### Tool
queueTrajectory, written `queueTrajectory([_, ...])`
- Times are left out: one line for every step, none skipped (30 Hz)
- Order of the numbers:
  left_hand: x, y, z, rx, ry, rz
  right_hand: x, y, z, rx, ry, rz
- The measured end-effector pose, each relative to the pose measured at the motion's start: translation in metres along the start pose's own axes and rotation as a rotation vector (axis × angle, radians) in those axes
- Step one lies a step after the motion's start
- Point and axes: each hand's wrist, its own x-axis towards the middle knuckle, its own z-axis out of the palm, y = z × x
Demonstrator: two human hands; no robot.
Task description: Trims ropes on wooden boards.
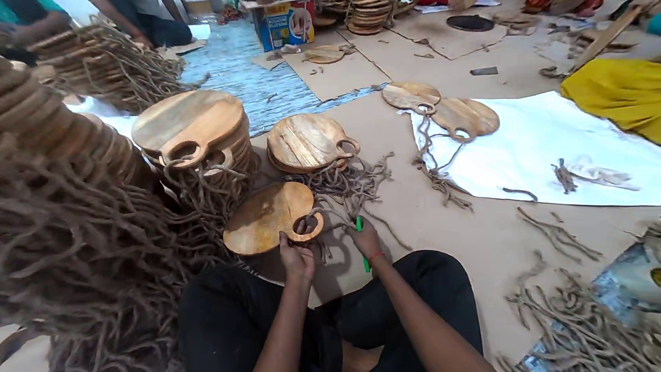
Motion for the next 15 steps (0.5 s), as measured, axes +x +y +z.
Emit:
queueTrajectory([0.001, -0.002, -0.002, 0.018, 0.002, -0.004, 0.002, -0.002, -0.012, 0.080, 0.021, 0.018])
queueTrajectory([0.002, -0.004, -0.003, 0.037, 0.014, -0.006, 0.004, -0.002, -0.024, 0.178, 0.021, 0.047])
queueTrajectory([0.003, -0.006, -0.003, 0.066, 0.038, -0.011, 0.006, -0.002, -0.035, 0.290, 0.016, 0.086])
queueTrajectory([0.003, -0.009, -0.003, 0.107, 0.083, -0.021, 0.009, -0.004, -0.046, 0.413, 0.009, 0.123])
queueTrajectory([0.004, -0.013, -0.004, 0.154, 0.134, -0.039, 0.013, -0.007, -0.057, 0.529, 0.015, 0.150])
queueTrajectory([0.005, -0.016, -0.007, 0.200, 0.181, -0.063, 0.017, -0.007, -0.065, 0.577, 0.034, 0.152])
queueTrajectory([0.006, -0.019, -0.010, 0.241, 0.219, -0.086, 0.020, -0.007, -0.069, 0.534, 0.063, 0.122])
queueTrajectory([0.007, -0.021, -0.012, 0.269, 0.249, -0.103, 0.022, -0.003, -0.069, 0.401, 0.105, 0.071])
queueTrajectory([0.008, -0.023, -0.014, 0.287, 0.270, -0.109, 0.024, 0.005, -0.065, 0.232, 0.141, 0.005])
queueTrajectory([0.009, -0.024, -0.015, 0.308, 0.278, -0.104, 0.026, 0.011, -0.059, 0.076, 0.147, -0.061])
queueTrajectory([0.009, -0.024, -0.016, 0.322, 0.268, -0.100, 0.029, 0.015, -0.049, -0.070, 0.128, -0.114])
queueTrajectory([0.009, -0.024, -0.016, 0.344, 0.261, -0.098, 0.032, 0.014, -0.039, -0.207, 0.079, -0.125])
queueTrajectory([0.009, -0.025, -0.017, 0.372, 0.256, -0.104, 0.034, 0.012, -0.029, -0.337, 0.018, -0.107])
queueTrajectory([0.010, -0.027, -0.018, 0.395, 0.255, -0.116, 0.035, 0.009, -0.020, -0.461, -0.034, -0.069])
queueTrajectory([0.011, -0.029, -0.020, 0.411, 0.256, -0.129, 0.034, 0.008, -0.012, -0.549, -0.080, -0.029])
